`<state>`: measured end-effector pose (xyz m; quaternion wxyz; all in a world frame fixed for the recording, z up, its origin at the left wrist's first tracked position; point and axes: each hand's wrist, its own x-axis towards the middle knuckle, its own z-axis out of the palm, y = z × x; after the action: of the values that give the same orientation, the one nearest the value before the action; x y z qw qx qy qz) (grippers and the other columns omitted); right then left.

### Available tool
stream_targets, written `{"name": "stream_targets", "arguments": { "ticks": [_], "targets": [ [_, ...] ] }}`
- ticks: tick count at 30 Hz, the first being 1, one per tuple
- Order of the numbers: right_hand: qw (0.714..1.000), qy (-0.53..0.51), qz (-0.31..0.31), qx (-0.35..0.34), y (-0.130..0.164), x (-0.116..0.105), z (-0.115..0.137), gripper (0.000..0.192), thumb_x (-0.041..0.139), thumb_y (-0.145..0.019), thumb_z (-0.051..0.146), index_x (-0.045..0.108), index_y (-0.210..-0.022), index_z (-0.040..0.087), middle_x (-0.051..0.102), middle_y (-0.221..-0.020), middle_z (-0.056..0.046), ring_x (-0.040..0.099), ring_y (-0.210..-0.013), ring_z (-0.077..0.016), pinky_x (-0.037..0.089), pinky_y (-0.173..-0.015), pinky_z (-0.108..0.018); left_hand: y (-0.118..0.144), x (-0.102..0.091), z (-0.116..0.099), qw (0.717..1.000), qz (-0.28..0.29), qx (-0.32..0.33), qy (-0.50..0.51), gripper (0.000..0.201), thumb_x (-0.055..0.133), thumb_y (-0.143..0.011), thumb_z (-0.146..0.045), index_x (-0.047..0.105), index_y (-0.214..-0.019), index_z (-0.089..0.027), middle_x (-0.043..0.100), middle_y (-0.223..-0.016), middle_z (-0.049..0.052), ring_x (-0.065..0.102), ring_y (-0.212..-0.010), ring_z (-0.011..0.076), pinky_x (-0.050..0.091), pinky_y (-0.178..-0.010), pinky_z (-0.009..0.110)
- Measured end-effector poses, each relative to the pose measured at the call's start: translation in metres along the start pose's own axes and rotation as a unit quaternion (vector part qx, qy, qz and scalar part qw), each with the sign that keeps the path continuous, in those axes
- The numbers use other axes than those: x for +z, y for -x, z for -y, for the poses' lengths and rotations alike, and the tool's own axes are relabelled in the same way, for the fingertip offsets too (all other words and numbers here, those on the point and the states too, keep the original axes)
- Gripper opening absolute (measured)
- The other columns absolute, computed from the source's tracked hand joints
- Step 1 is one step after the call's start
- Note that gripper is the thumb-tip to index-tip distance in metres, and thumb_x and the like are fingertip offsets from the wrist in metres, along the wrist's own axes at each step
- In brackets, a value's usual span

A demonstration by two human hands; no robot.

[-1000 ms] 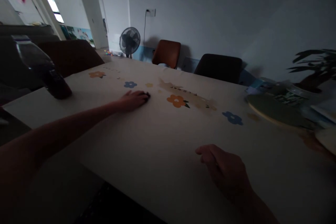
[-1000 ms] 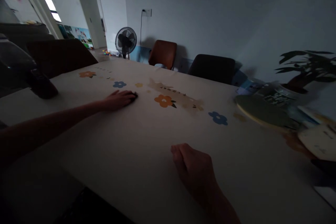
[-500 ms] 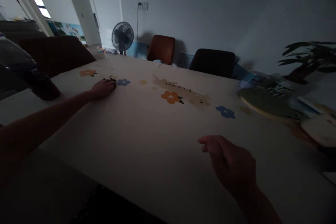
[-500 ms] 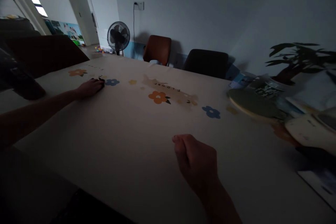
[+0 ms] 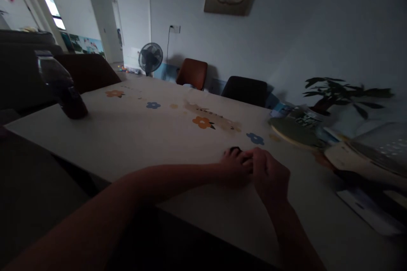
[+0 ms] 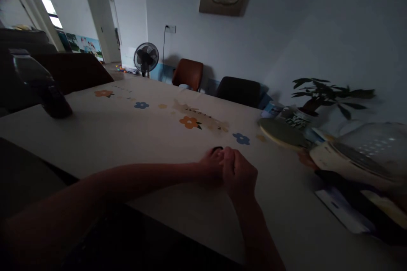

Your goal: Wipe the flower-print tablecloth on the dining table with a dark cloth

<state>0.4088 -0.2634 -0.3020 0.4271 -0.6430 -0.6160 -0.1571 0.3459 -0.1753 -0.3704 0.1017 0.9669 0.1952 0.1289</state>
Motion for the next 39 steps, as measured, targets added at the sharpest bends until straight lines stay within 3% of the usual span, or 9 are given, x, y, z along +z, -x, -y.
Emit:
{"name": "stream_targets", "arguments": {
  "ticks": [4, 8, 12, 16, 19, 23, 26, 30, 39],
  "targets": [
    [0.995, 0.085, 0.022, 0.038, 0.010, -0.020, -0.019, 0.057, 0.024, -0.100, 0.056, 0.066, -0.083, 0.021, 0.071, -0.083, -0.007, 0.068, -0.076, -0.0233, 0.049, -0.068, -0.034, -0.016, 0.007, -0.042, 0.996, 0.034, 0.028, 0.077, 0.064, 0.056, -0.093, -0.040, 0.037, -0.149, -0.016, 0.034, -0.156, 0.018, 0.027, -0.145, 0.0377, 0.029, -0.116, 0.059],
    [0.984, 0.090, 0.081, 0.128, 0.037, -0.026, -0.061, 0.056, 0.026, -0.098, 0.057, 0.066, -0.113, 0.021, 0.066, -0.119, -0.013, 0.063, -0.111, -0.0306, 0.050, -0.095, -0.047, 0.003, -0.020, -0.032, 0.985, 0.048, 0.053, 0.159, 0.046, 0.045, -0.093, -0.023, 0.046, -0.137, -0.010, 0.055, -0.138, 0.017, 0.051, -0.130, 0.0239, 0.042, -0.111, 0.040],
    [0.979, 0.045, 0.177, 0.093, 0.064, -0.007, -0.100, 0.055, 0.029, -0.097, 0.056, 0.061, -0.126, 0.021, 0.054, -0.139, -0.014, 0.049, -0.132, -0.0293, 0.041, -0.111, -0.050, 0.067, -0.067, 0.035, 0.981, -0.025, 0.022, 0.189, 0.048, 0.041, -0.089, -0.011, 0.049, -0.137, -0.014, 0.049, -0.148, 0.012, 0.043, -0.140, 0.0193, 0.036, -0.118, 0.038],
    [0.969, 0.098, 0.222, 0.046, 0.061, 0.020, -0.119, 0.058, 0.031, -0.096, 0.054, 0.059, -0.131, 0.017, 0.050, -0.142, -0.017, 0.042, -0.137, -0.0327, 0.037, -0.113, -0.055, 0.162, -0.128, 0.135, 0.931, -0.226, -0.248, 0.143, 0.041, 0.050, -0.089, -0.021, 0.058, -0.129, -0.018, 0.065, -0.131, 0.007, 0.063, -0.111, 0.0158, 0.049, -0.100, 0.031],
    [0.963, 0.140, 0.230, 0.028, 0.045, 0.041, -0.115, 0.059, 0.029, -0.097, 0.051, 0.061, -0.129, 0.013, 0.052, -0.137, -0.020, 0.045, -0.133, -0.0348, 0.039, -0.111, -0.056, 0.244, -0.165, 0.192, 0.883, -0.301, -0.348, 0.097, 0.041, 0.044, -0.091, -0.026, 0.058, -0.125, -0.010, 0.069, -0.120, 0.011, 0.064, -0.087, 0.0142, 0.050, -0.085, 0.029],
    [0.955, 0.126, 0.259, -0.068, 0.033, 0.076, -0.063, 0.058, 0.031, -0.099, 0.051, 0.060, -0.132, 0.013, 0.051, -0.137, -0.020, 0.047, -0.130, -0.0341, 0.039, -0.111, -0.053, 0.333, -0.183, 0.220, 0.820, -0.341, -0.460, 0.028, 0.041, 0.046, -0.084, -0.031, 0.063, -0.117, -0.015, 0.073, -0.099, 0.002, 0.057, -0.068, 0.0107, 0.043, -0.068, 0.021],
    [0.943, 0.104, 0.295, -0.116, 0.026, 0.110, 0.009, 0.060, 0.033, -0.102, 0.051, 0.054, -0.139, 0.010, 0.044, -0.144, -0.022, 0.041, -0.135, -0.0353, 0.037, -0.113, -0.054, 0.365, -0.183, 0.223, 0.749, -0.383, -0.541, 0.024, 0.035, 0.048, -0.075, -0.030, 0.069, -0.101, -0.019, 0.072, -0.088, -0.003, 0.054, -0.063, 0.0106, 0.039, -0.061, 0.019],
    [0.917, 0.080, 0.368, -0.134, 0.003, 0.165, 0.105, 0.060, 0.039, -0.102, 0.049, 0.046, -0.146, 0.008, 0.033, -0.153, -0.023, 0.028, -0.144, -0.0372, 0.025, -0.119, -0.056, 0.372, -0.178, 0.227, 0.686, -0.424, -0.581, 0.112, 0.031, 0.047, -0.071, -0.030, 0.070, -0.091, -0.020, 0.064, -0.071, -0.003, 0.050, -0.056, 0.0115, 0.034, -0.051, 0.020],
    [0.894, -0.010, 0.424, -0.145, -0.059, 0.302, 0.259, 0.061, 0.040, -0.103, 0.055, 0.045, -0.146, 0.012, 0.032, -0.154, -0.020, 0.026, -0.142, -0.0381, 0.023, -0.117, -0.056, 0.365, -0.185, 0.223, 0.669, -0.425, -0.584, 0.176, 0.034, 0.050, -0.063, -0.036, 0.068, -0.087, -0.021, 0.066, -0.075, -0.003, 0.050, -0.057, 0.0131, 0.037, -0.050, 0.022]
  ]
}}
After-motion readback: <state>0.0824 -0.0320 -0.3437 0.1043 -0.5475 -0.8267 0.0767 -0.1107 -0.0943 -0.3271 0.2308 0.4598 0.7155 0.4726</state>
